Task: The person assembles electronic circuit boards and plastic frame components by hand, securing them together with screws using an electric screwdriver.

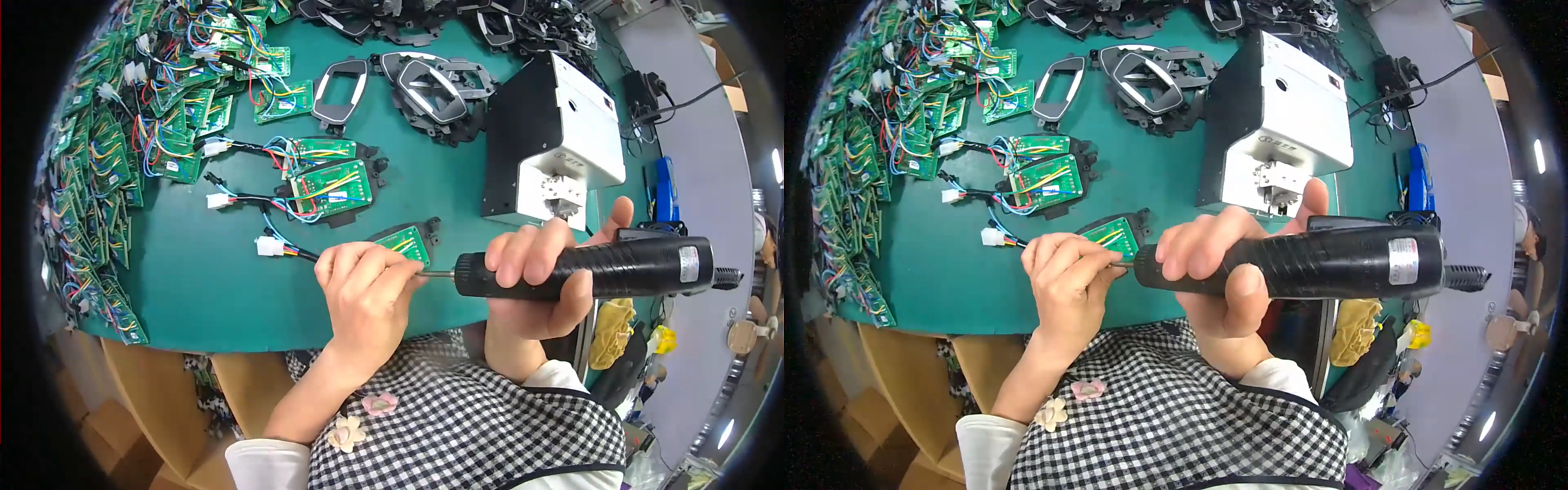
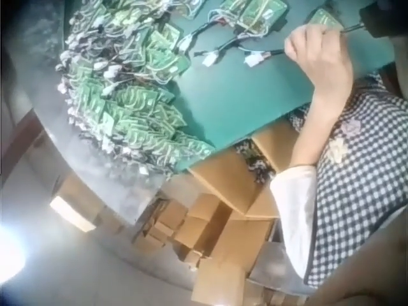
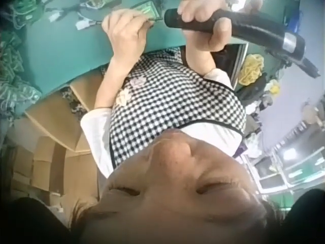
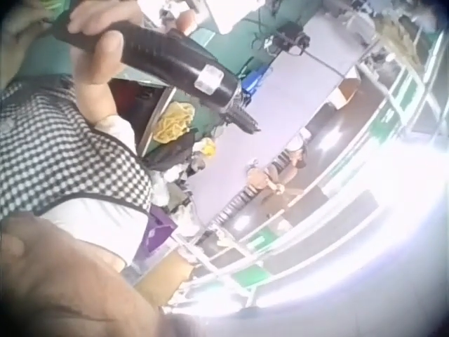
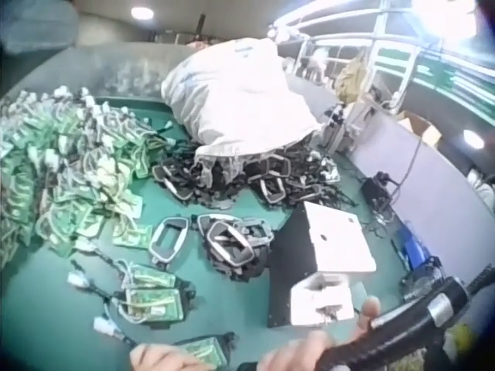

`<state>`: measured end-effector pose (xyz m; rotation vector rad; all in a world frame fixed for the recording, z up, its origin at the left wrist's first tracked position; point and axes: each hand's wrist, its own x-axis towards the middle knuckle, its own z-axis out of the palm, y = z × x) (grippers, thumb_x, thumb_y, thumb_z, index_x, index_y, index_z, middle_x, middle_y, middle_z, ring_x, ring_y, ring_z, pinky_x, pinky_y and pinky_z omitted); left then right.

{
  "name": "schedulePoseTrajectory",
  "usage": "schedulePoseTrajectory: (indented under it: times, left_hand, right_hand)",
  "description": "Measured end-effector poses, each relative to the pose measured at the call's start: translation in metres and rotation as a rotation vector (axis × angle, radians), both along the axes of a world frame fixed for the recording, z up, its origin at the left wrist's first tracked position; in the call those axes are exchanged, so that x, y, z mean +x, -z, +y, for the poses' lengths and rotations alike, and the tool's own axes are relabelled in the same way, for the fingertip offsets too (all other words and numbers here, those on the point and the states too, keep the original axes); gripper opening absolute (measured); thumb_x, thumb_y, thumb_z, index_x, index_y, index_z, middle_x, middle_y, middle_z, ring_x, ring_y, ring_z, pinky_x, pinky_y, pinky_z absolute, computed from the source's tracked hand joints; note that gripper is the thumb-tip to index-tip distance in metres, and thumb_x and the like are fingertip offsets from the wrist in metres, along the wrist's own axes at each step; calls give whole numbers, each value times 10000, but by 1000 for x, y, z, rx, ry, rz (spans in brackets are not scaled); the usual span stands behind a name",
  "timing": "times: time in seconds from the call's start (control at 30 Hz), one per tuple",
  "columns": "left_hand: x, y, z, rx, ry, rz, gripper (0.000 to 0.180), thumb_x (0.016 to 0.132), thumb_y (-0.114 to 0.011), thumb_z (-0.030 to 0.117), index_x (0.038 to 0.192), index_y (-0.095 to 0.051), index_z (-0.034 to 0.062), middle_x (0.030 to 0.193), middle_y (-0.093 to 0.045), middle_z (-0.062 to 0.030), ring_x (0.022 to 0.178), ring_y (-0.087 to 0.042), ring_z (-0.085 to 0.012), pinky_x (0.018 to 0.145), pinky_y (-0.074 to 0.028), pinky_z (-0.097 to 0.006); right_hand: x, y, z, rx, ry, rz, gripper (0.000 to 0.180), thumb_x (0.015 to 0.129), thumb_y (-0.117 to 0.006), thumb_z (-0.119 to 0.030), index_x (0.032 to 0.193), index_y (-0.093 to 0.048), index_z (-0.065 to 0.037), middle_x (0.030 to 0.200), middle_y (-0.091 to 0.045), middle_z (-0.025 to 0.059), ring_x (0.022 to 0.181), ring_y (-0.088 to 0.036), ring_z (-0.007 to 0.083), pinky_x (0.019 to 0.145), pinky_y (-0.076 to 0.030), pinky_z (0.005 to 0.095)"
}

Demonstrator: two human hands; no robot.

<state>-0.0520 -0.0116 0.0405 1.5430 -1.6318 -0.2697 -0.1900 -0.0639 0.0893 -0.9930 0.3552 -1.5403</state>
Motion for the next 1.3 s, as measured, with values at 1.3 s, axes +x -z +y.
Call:
schedulePoseTrajectory:
  times: [1.3]
  left_hand:
    - [19,10,10,266,26,-238,557,556,-789,150,1054,-574,25,975,-486,-99,946,-469,-285,912,-345,-439]
  right_hand:
    - [9,21,-24,-139,173,125,812,804,-568,-65,1383,-1,-102,701,-539,109,587,-547,181,609,-498,347]
